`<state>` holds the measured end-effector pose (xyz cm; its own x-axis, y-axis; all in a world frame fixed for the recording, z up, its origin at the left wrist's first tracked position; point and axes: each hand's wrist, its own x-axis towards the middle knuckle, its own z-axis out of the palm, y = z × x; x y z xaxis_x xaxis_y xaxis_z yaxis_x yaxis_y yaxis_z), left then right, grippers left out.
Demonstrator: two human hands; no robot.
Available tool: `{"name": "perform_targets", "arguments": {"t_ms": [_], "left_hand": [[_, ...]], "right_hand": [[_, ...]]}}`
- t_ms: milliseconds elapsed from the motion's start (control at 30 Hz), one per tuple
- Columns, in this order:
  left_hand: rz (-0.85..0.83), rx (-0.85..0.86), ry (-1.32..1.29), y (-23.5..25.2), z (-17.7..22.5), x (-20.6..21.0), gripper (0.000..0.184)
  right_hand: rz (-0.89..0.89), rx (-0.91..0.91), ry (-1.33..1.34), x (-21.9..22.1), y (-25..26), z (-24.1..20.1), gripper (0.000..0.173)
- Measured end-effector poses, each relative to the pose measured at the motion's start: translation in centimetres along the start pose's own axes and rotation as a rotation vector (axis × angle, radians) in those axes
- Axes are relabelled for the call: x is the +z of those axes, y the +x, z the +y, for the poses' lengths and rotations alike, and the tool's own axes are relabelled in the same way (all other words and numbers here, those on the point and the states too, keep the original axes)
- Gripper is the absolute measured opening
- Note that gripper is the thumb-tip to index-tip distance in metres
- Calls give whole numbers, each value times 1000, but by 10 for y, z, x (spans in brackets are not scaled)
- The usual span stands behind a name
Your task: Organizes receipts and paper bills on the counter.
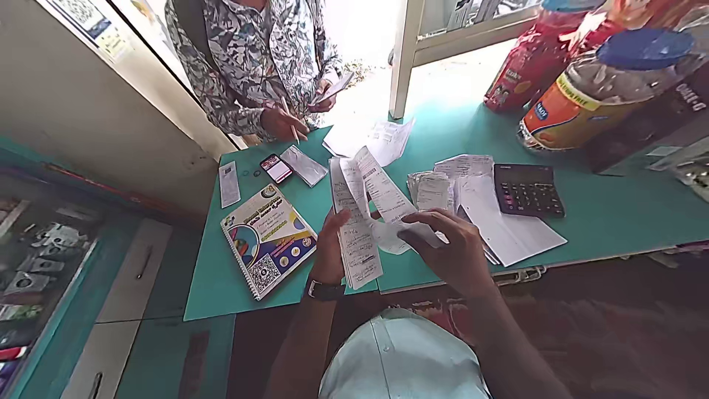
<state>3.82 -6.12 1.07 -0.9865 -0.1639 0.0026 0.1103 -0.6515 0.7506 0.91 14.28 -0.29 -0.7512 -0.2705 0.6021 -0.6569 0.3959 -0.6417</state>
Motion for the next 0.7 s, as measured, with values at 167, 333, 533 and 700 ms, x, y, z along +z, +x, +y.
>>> {"name": "perform_targets", "arguments": {"t_ms": [167, 333, 533, 700], "left_hand": [[58, -30, 64, 1, -1, 6, 26], [83, 13, -158, 6, -3, -12, 39], [156, 77, -53, 6, -6, -5, 43], [168, 69, -102, 9, -9, -2, 47]], "right_hand": [[8, -23, 87, 3, -3, -4, 40], [32, 56, 206, -15, -5, 10, 33], [105, 130, 139, -17, -9, 8, 46], [169, 88, 118, -19, -11, 9, 23]]}}
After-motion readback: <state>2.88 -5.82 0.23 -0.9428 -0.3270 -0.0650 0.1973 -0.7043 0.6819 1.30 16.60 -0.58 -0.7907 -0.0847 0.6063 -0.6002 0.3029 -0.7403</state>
